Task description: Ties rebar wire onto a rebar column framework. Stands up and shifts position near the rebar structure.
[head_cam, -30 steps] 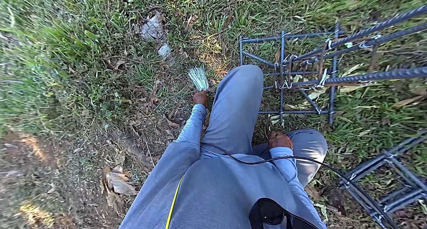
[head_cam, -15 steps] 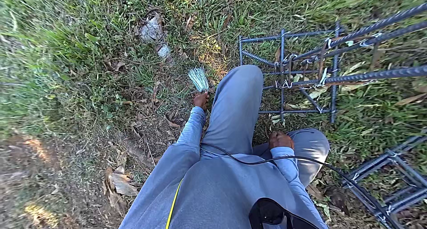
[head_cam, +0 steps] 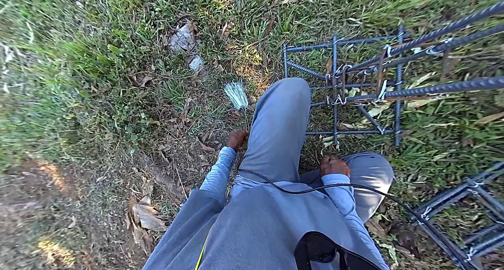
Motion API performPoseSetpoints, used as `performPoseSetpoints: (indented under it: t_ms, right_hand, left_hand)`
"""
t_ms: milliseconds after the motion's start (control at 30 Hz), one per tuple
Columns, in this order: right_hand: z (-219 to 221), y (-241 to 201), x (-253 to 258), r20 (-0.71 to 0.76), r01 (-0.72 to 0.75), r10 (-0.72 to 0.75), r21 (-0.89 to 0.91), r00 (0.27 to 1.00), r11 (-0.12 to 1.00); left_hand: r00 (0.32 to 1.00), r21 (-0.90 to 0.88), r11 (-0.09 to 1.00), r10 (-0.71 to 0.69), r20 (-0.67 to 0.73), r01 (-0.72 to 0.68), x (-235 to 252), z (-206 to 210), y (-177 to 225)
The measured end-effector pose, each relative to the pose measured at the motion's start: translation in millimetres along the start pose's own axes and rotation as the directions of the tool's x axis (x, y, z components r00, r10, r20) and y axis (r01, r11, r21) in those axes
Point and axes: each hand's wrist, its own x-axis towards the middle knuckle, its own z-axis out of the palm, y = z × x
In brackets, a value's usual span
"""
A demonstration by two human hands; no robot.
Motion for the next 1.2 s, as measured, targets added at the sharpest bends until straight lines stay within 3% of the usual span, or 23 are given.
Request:
performPoseSetpoints:
  t_ms: [67,200,300,400,533,667,833,900,1000,1100,1200]
  right_hand:
    - [-1,0,1,0.009,-0.004,0.004,-0.002,1.000,1.000]
    - [-4,-1,5,0.039,0.008,-0.007,-0.013,0.999,1.000]
    - [-16,1,3,0.099,0.044,-0.045,0.005,0.994,0.999]
    - [-28,-4,1,0.149,0.054,-0.051,-0.020,0.987,0.998]
    - [-21,-10,-2,0.153,0.050,-0.047,-0.014,0.987,0.999]
    - [-15,-18,-5,0.130,-0.023,0.017,0.047,0.991,0.999]
    - [-8,-26,-9,0.134,-0.040,0.028,0.085,0.991,0.996]
    - [-6,-26,-8,0.129,-0.063,0.047,0.120,0.991,0.991]
    - [-8,-30,-8,0.146,-0.076,0.060,0.103,0.987,0.992]
    - [-12,-33,-6,0.164,-0.060,0.047,0.075,0.985,0.995]
    - [-23,-30,1,0.227,0.020,-0.026,0.027,0.974,0.999]
  left_hand:
    - [0.999,0.186,0.982,0.023,0.030,-0.028,-10,-6,1]
    - [0.993,0.337,0.934,0.103,0.056,-0.116,-37,-18,2]
    - [0.985,0.405,0.899,0.168,0.035,-0.167,-56,-34,27]
    - [0.961,0.455,0.867,0.265,-0.075,-0.203,-64,-58,67]
    - [0.872,0.491,0.830,0.424,-0.246,-0.265,-61,-82,132]
    - [0.755,0.422,0.809,0.559,-0.341,-0.409,-76,-69,191]
    - [0.660,0.456,0.685,0.710,-0.244,-0.568,-108,-26,219]
    - [0.642,0.516,0.642,0.737,-0.212,-0.567,-110,-17,222]
    - [0.629,0.625,0.587,0.753,-0.190,-0.514,-111,-20,229]
    - [0.557,0.718,0.457,0.822,-0.116,-0.525,-112,-31,234]
    - [0.586,0.727,0.413,0.810,-0.018,-0.549,-116,-44,238]
